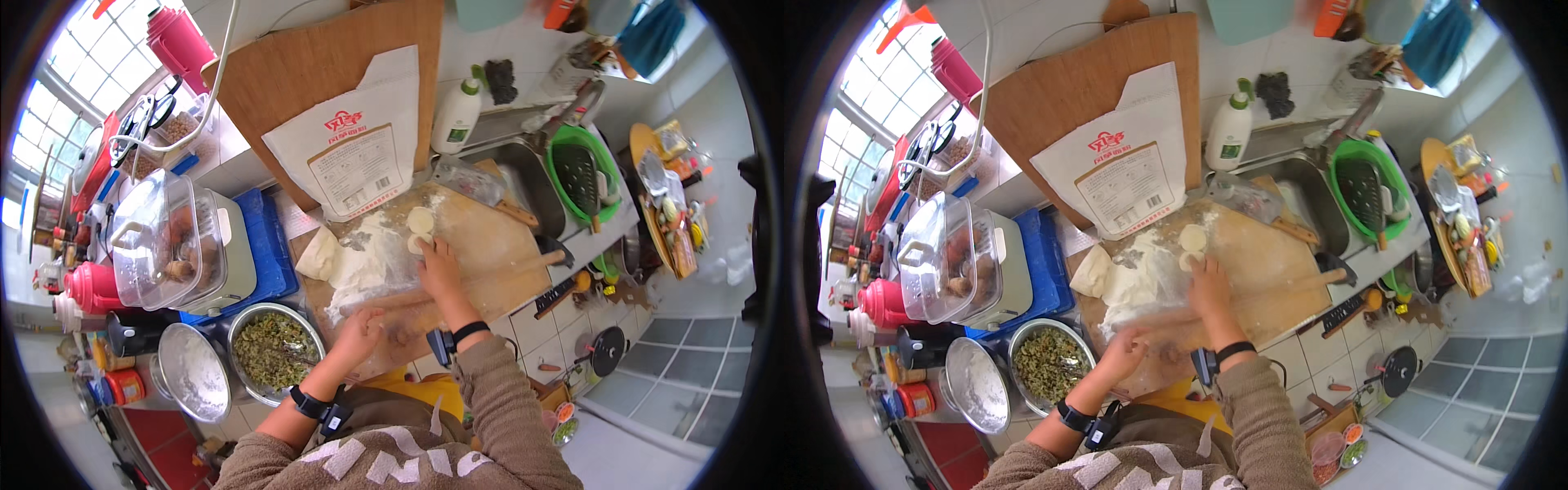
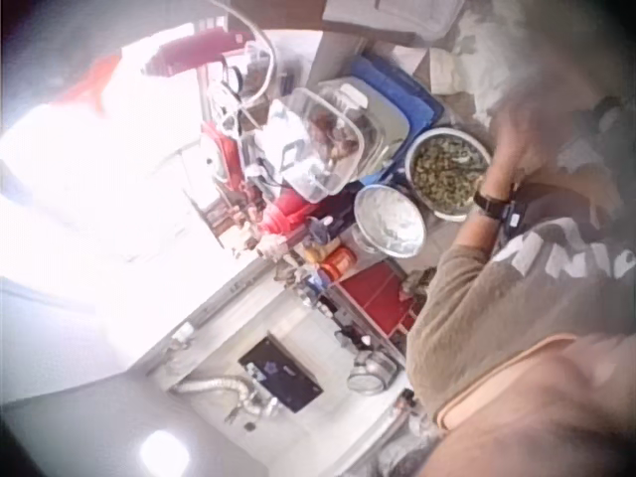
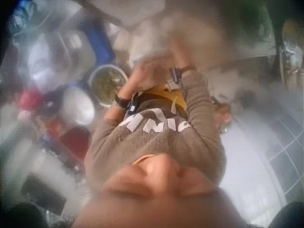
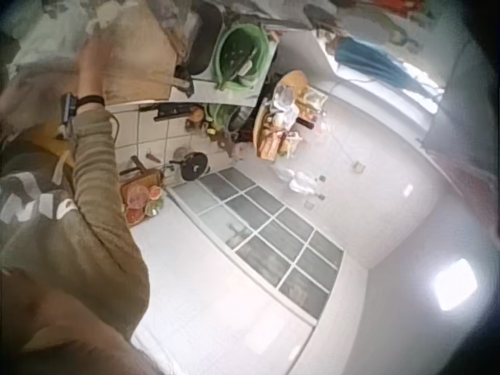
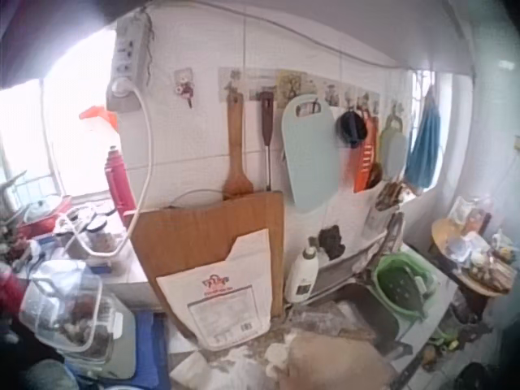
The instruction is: The person prepares dumplings by rolling dough into flat circles, filling them with a green vegetable mixture using chopsticks, and folding them into sealed dumplings. The person places the finished dumplings into a multi-well pan on the stove.
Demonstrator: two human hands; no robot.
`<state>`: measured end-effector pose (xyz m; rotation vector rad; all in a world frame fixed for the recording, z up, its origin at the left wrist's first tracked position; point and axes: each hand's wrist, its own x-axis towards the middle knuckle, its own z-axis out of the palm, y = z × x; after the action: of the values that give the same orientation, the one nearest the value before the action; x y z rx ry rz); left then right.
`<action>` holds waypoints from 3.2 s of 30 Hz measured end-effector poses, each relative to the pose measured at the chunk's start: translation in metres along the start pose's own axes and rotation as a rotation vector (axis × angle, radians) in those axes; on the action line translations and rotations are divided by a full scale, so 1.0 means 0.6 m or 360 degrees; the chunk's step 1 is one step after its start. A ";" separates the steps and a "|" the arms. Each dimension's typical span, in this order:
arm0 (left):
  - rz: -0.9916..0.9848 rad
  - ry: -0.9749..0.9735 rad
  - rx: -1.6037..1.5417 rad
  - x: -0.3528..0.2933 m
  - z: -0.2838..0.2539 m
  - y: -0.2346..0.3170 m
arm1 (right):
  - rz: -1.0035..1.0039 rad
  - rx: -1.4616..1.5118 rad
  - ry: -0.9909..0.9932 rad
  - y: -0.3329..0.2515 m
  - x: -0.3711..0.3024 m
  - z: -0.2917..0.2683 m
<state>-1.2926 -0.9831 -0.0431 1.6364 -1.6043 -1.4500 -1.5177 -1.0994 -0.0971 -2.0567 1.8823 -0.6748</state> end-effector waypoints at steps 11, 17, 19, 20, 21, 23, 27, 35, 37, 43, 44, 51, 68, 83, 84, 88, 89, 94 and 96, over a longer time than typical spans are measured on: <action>0.0026 0.0556 0.1057 0.066 0.079 0.048 | 0.0043 0.0348 -0.0307 0.025 0.095 -0.037; -0.0181 0.0699 0.1225 0.076 0.147 0.059 | -0.0341 0.0158 -0.0464 0.062 0.208 -0.015; -0.0278 0.0751 0.1237 0.069 0.162 0.061 | -0.0214 0.0265 -0.0865 0.060 0.208 -0.021; -0.0282 0.0802 0.1197 0.065 0.168 0.063 | -0.0290 0.0246 -0.0713 0.060 0.205 -0.027; -0.0297 0.0847 0.1174 0.061 0.175 0.064 | -0.0422 0.0269 -0.0583 0.063 0.199 -0.035; -0.0301 0.0919 0.1143 0.053 0.184 0.065 | -0.0668 0.0264 -0.0523 0.071 0.185 -0.051; -0.0233 0.1000 0.1020 0.041 0.190 0.063 | -0.0973 0.0068 -0.0606 0.090 0.151 -0.068; -0.0150 0.0959 0.0870 0.026 0.182 0.050 | -0.1083 -0.0091 -0.0726 0.073 0.126 -0.031; -0.0143 0.0954 0.0840 0.026 0.182 0.048 | -0.1129 -0.0284 -0.1052 0.080 0.101 -0.048; -0.0085 0.0964 0.0832 0.021 0.178 0.040 | -0.0870 -0.0341 -0.0709 0.095 0.087 -0.091; -0.0081 0.0971 0.0812 0.021 0.177 0.039 | -0.0975 -0.0282 -0.0653 0.082 0.085 -0.084; -0.0086 0.0975 0.0757 0.016 0.183 0.029 | -0.0664 0.0012 -0.0709 -0.033 0.010 -0.021; -0.0029 0.0962 0.0789 0.009 0.191 0.012 | -0.0985 0.0260 -0.0814 -0.058 -0.002 -0.028; -0.0151 0.1032 0.0323 0.079 0.163 0.075 | -0.0928 0.0177 -0.0858 0.115 -0.079 -0.133; -0.0098 0.0998 0.0334 0.103 0.160 0.074 | -0.0954 0.0160 -0.0814 0.122 -0.090 -0.132; -0.0345 0.0737 0.0203 0.135 0.154 0.065 | -0.0852 0.0218 -0.0730 0.157 -0.116 -0.138; -0.0361 0.0666 0.0171 0.129 0.152 0.063 | -0.0855 0.0266 -0.0690 0.166 -0.116 -0.143; -0.0364 0.0603 0.0344 0.118 0.159 0.076 | -0.0855 0.0370 -0.0659 0.193 -0.112 -0.161; 0.0055 0.0707 0.0719 0.153 0.172 0.090 | -0.0858 0.0371 -0.0616 0.196 -0.114 -0.161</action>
<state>-1.4258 -1.0426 -0.0684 1.9825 -1.7509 -0.6555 -1.6709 -1.0351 -0.0833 -2.3361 0.9978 -0.5236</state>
